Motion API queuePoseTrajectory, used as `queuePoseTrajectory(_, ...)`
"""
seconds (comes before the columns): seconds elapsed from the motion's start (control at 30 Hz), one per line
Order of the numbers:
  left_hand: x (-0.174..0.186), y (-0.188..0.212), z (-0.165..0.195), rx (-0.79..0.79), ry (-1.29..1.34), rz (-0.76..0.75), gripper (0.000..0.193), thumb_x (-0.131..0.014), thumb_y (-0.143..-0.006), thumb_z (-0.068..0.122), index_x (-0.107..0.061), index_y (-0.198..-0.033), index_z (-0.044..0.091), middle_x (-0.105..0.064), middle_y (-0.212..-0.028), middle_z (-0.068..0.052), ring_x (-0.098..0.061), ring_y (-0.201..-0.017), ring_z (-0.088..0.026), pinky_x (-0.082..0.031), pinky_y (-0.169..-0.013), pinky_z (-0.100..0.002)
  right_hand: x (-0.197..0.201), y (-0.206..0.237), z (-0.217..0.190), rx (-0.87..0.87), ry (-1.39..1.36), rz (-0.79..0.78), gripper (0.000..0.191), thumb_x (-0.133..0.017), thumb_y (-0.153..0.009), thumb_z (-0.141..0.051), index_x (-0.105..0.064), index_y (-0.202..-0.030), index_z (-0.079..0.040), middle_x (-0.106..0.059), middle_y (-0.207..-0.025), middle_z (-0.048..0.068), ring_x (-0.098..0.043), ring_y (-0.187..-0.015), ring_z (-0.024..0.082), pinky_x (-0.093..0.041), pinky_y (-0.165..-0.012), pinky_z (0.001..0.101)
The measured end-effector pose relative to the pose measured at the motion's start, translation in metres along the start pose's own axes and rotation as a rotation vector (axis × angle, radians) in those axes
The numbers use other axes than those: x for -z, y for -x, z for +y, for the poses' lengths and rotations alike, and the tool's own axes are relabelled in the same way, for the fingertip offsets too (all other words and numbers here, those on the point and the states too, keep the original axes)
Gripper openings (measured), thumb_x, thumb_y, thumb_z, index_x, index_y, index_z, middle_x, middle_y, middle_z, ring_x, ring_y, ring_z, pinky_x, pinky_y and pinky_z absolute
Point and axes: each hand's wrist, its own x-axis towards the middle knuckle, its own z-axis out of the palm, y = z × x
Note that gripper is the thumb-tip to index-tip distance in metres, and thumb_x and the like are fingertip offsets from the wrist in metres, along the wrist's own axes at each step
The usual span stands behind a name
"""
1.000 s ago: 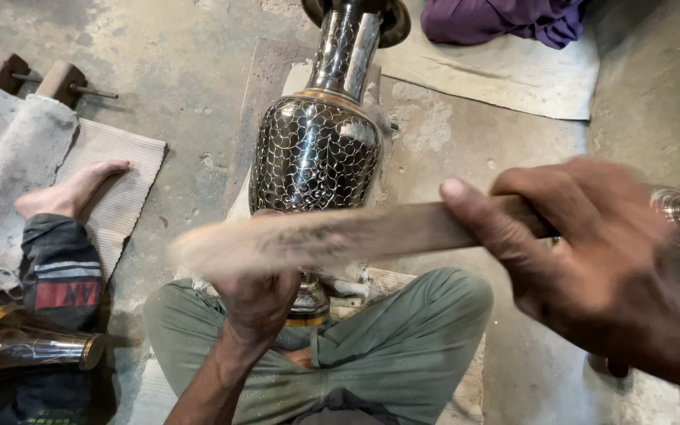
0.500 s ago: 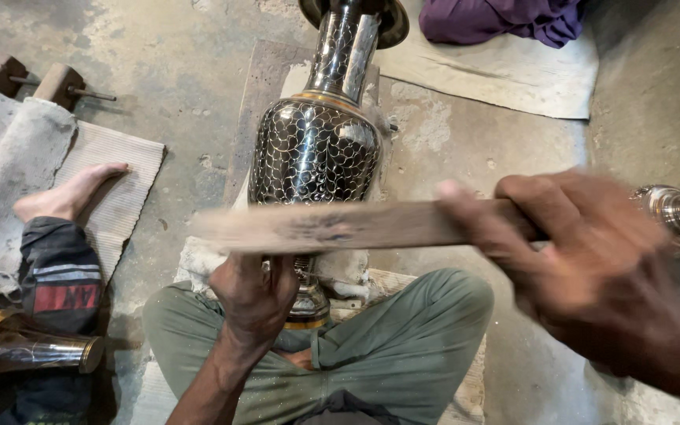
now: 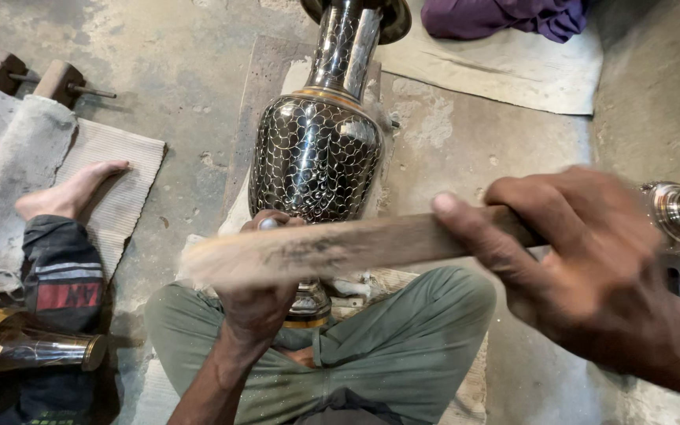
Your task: The person sits cross-legged on the floor with an engraved brass vase held against their body. They hold a small punch against the vase surface with one hand and repeatedly strike it with a wooden mallet held in the other hand, working along the patterned surface.
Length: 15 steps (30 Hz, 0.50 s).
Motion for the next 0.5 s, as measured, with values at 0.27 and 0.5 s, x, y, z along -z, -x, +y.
queuePoseTrajectory(0.27, 0.009, -0.002, 0.002, 0.105, -0.092, -0.019, 0.04, -0.066, -0.087, -0.007, -0.06, -0.126, -0.001, -0.074, -0.108, -0.017, -0.075, -0.085, -0.019, -0.061, -0.071, -0.034, 0.004, -0.009, 0.0, 0.011, 0.111, -0.095, 0.055, -0.075, -0.085, -0.019, -0.062, -0.139, -0.021, -0.068, -0.096, 0.008, -0.064, -0.079, 0.023, -0.057, -0.072, 0.0463)
queuePoseTrajectory(0.5, 0.008, 0.006, -0.001, 0.133, -0.036, -0.004, 0.038, -0.066, -0.091, -0.009, -0.06, -0.127, -0.001, -0.072, -0.104, -0.013, -0.076, -0.092, -0.022, -0.061, -0.074, -0.036, 0.003, -0.012, 0.003, 0.052, 0.244, -0.093, 0.055, -0.073, -0.085, -0.022, -0.062, -0.138, -0.024, -0.07, -0.101, 0.009, -0.065, -0.084, 0.023, -0.057, -0.075, 0.0465)
